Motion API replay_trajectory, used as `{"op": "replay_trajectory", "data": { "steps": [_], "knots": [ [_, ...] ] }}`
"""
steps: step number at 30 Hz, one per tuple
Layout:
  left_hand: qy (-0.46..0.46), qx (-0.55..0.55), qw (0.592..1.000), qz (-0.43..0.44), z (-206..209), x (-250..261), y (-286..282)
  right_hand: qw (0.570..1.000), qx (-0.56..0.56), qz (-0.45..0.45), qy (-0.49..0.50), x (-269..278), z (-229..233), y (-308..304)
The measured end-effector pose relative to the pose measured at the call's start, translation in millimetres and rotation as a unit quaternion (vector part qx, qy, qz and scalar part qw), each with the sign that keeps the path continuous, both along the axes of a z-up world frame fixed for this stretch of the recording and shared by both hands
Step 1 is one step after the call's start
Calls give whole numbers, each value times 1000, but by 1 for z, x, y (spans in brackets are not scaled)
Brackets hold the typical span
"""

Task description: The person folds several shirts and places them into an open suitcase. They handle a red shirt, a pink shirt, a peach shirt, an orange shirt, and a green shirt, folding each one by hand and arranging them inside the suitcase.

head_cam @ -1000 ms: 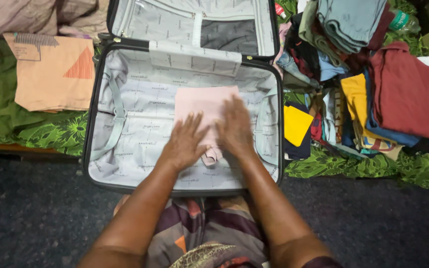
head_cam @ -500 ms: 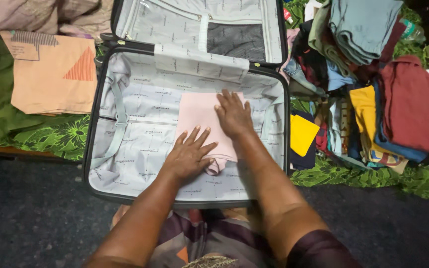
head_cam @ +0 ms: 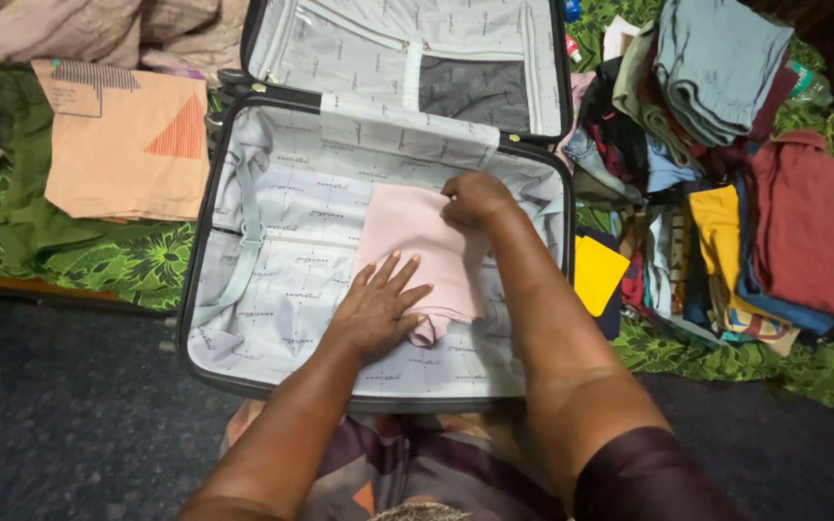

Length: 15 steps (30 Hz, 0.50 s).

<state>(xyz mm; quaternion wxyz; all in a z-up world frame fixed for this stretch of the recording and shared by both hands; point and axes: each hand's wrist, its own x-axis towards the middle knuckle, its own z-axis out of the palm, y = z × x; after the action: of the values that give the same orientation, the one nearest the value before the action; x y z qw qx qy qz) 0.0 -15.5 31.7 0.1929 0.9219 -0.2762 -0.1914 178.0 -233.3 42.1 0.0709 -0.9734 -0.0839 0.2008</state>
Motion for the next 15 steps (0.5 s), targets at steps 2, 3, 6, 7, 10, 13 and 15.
{"op": "replay_trajectory", "data": {
  "steps": [2, 3, 6, 7, 10, 13, 15],
  "knots": [
    [-14, -10, 1000, 4, -4, -1, 2, 996, 55, 34, -53, -6, 3, -11],
    [-16, -14, 1000, 7, -6, -1, 2, 992, 83, 51, -80, -10, 5, -16],
    [-24, -33, 999, 11, -18, -2, 2, 984, 164, 55, -37, -28, 15, -29],
    [-27, -42, 999, 12, -22, -2, 3, 983, 179, 33, -30, -36, 18, -32],
    [-66, -74, 995, -3, -35, 0, 6, 975, 216, 2, -46, -54, 35, -42],
    [-168, -125, 977, 40, -43, -2, 5, 963, 256, -7, -85, -69, 65, -60],
    [-215, -152, 960, 94, -45, -5, 8, 957, 270, -67, -76, -79, 97, -69]
  ]
}}
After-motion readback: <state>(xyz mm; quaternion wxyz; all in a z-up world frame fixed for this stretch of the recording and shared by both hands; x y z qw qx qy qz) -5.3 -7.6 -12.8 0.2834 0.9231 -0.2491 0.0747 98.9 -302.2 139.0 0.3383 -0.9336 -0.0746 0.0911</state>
